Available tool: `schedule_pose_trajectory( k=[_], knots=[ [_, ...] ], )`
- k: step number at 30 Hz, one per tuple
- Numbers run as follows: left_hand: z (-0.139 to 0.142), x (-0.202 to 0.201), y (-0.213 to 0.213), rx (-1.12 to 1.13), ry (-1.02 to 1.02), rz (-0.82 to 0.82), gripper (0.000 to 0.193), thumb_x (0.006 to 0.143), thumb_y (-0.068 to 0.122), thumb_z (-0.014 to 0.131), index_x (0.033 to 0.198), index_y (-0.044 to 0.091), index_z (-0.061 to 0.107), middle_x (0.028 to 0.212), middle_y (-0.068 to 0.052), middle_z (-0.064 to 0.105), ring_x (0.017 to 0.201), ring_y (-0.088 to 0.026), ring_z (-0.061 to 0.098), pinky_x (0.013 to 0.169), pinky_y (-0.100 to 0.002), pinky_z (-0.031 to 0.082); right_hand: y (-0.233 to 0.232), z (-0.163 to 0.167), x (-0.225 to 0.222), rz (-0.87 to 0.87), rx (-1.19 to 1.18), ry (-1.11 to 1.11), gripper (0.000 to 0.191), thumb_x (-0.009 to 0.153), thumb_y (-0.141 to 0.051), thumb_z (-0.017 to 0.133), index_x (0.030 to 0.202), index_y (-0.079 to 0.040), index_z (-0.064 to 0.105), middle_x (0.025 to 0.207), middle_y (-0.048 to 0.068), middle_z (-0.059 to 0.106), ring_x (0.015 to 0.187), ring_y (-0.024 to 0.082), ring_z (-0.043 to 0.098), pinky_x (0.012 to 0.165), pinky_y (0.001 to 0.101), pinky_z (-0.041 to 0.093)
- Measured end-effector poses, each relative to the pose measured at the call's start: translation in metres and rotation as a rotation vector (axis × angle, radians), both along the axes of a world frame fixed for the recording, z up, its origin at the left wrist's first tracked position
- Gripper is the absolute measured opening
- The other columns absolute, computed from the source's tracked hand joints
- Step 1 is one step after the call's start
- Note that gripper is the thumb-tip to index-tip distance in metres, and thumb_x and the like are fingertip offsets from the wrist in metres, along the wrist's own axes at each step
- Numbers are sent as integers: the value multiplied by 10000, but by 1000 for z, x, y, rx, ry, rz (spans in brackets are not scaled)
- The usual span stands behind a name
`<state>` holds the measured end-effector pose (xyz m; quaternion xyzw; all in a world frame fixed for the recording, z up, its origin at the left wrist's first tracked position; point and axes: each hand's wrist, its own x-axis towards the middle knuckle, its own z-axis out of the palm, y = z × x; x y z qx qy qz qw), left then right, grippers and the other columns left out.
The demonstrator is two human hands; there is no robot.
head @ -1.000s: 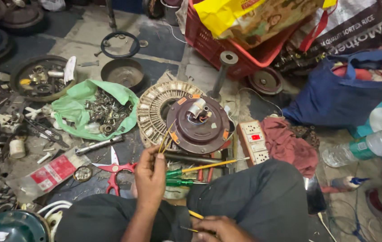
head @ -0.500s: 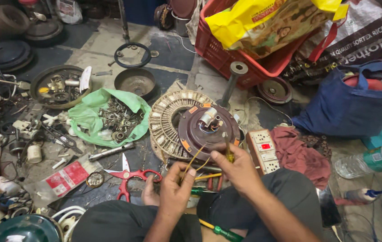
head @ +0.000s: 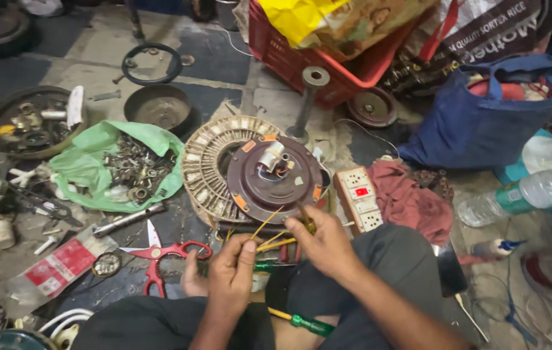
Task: The person sits on the floor and uses a screwdriver to adjust components on a disassembled electric motor. They then connect wires to a power strip and test the motor, which begins to spin.
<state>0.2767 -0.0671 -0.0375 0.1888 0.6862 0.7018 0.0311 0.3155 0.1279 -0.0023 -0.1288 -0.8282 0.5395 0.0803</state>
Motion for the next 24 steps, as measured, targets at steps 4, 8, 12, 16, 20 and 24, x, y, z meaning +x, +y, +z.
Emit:
schedule_pose_trajectory(
  k=[4,8,12,16,20,24],
  knots=[
    [-2,0,4,-36,46,8,190,1012,156,593,989,5,706,785,-39,702,735,-88,625,667,-268,514,-1,15,3,-96,34,34,212,1004,-209,727,940,-7,725,741,64,632,698,92,521,593,294,455],
    [-2,-1,5,-144,92,-8,180,992,154,622,972,3,717,714,-55,661,641,-99,595,596,-283,497,19,39,6,191,353,608,306,898,-61,746,1170,28,638,1065,106,686,943,199,676,791,321,532],
    [-1,0,3,-85,94,-42,162,991,144,629,982,0,704,748,-58,688,665,-107,615,606,-285,514,39,49,-2,312,378,331,172,870,-31,751,1035,-51,709,963,75,728,773,188,727,654,306,554],
    [-3,-1,-2,-99,136,-53,157,985,138,636,993,-5,701,778,-60,705,683,-102,658,625,-285,525,44,42,-8,361,356,316,250,834,-41,781,1074,-27,713,911,86,712,740,188,697,629,314,534],
    [-9,-2,0,-87,108,-51,170,986,151,633,1001,-5,698,772,-56,700,692,-102,642,626,-288,527,47,21,-4,330,270,305,100,933,-95,727,988,-18,693,893,61,694,786,143,669,666,304,525],
    [-4,-19,-11,-110,-34,164,215,1050,203,555,1008,31,676,730,-15,580,663,-103,506,591,-296,443,78,-8,-9,-141,-48,191,162,1002,-149,677,1017,7,721,842,67,658,701,152,548,612,316,433]
  ],
)
